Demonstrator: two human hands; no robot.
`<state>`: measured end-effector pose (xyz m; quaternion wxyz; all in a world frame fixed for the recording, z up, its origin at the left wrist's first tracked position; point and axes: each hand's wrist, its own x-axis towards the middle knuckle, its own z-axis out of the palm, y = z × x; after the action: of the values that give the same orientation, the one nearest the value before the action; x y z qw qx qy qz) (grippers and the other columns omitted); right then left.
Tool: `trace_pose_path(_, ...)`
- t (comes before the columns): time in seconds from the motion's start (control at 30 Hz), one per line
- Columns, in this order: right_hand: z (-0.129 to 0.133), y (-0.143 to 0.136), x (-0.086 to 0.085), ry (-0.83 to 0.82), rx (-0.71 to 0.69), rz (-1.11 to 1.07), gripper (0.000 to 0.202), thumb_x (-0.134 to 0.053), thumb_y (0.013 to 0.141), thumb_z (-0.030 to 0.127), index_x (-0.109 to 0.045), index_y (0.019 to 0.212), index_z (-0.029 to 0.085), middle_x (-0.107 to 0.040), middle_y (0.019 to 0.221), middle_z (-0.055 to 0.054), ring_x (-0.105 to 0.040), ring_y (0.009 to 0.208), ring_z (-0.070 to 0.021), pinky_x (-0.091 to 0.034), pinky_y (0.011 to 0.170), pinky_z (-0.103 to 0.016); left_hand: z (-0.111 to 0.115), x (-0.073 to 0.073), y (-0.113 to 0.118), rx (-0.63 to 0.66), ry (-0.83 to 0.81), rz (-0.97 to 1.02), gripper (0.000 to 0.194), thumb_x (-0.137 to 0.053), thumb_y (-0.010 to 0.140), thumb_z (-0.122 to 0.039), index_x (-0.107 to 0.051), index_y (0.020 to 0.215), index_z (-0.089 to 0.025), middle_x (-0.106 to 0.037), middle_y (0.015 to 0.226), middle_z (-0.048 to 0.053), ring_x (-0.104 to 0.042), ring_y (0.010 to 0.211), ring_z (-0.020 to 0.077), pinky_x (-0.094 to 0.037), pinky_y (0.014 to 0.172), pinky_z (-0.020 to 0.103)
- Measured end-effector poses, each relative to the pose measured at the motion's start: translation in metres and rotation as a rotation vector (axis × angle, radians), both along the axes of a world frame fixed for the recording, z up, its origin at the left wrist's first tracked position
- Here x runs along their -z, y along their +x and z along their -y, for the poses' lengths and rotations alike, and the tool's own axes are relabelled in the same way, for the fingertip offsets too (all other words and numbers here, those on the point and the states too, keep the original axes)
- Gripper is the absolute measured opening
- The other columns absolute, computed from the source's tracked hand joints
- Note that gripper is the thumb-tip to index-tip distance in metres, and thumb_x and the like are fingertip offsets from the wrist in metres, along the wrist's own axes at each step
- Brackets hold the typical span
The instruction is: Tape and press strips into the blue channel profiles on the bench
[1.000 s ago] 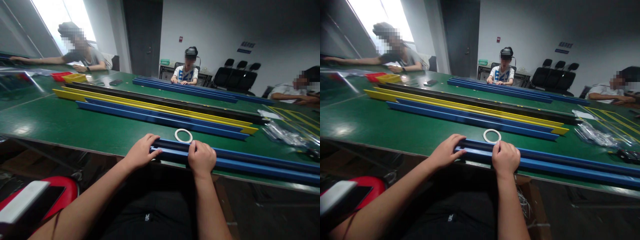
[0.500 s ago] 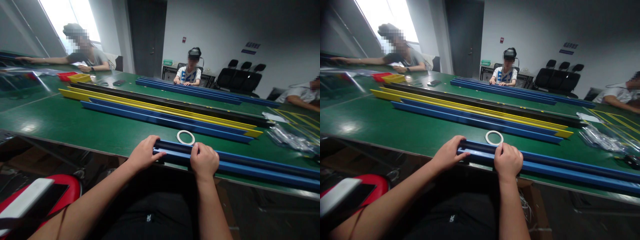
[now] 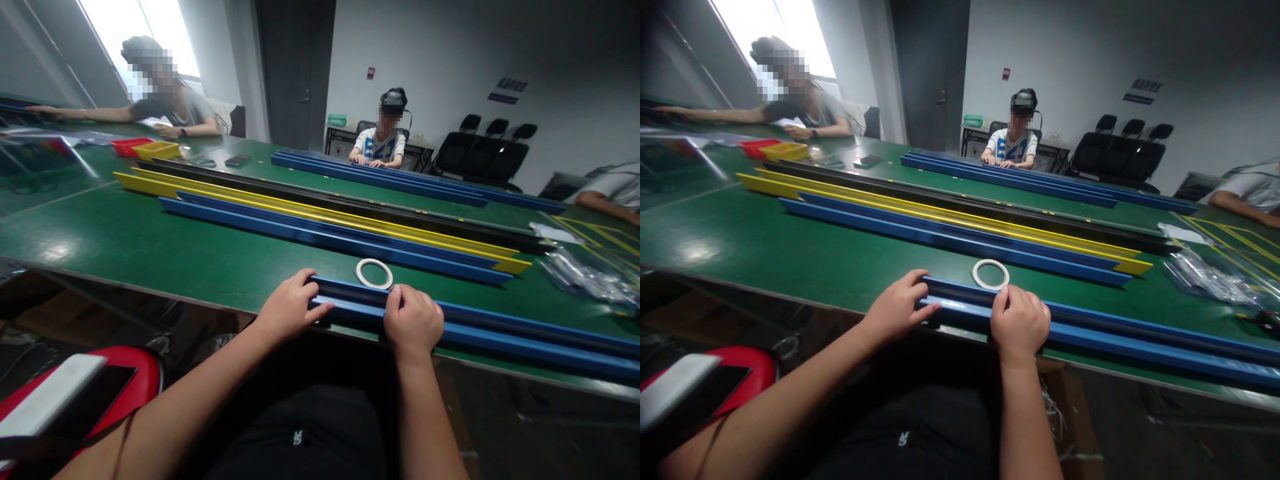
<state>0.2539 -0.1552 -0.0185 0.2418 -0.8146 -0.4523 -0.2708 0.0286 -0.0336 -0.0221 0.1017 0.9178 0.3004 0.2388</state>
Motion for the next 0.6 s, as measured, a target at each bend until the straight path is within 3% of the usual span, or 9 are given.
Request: trace_pose_path(0.6,0.0004,-0.0011,-0.0012,0.0,0.002,0.009,0.03,-0.044,0.097,0.033,-0.067,0.083,0.02,-0.068,0.078,-0.004,-0.055,0.078,-0.0178,-0.028,0.075,-0.033,0.002,-0.0004,0.0012,-0.004,0.018,0.01,0.037,-0.052,0.091,-0.055,-0.061,0.091,-0.02,-0.053,0.131,0.011,-0.06,0.108,0.026,-0.05,0.092,0.041)
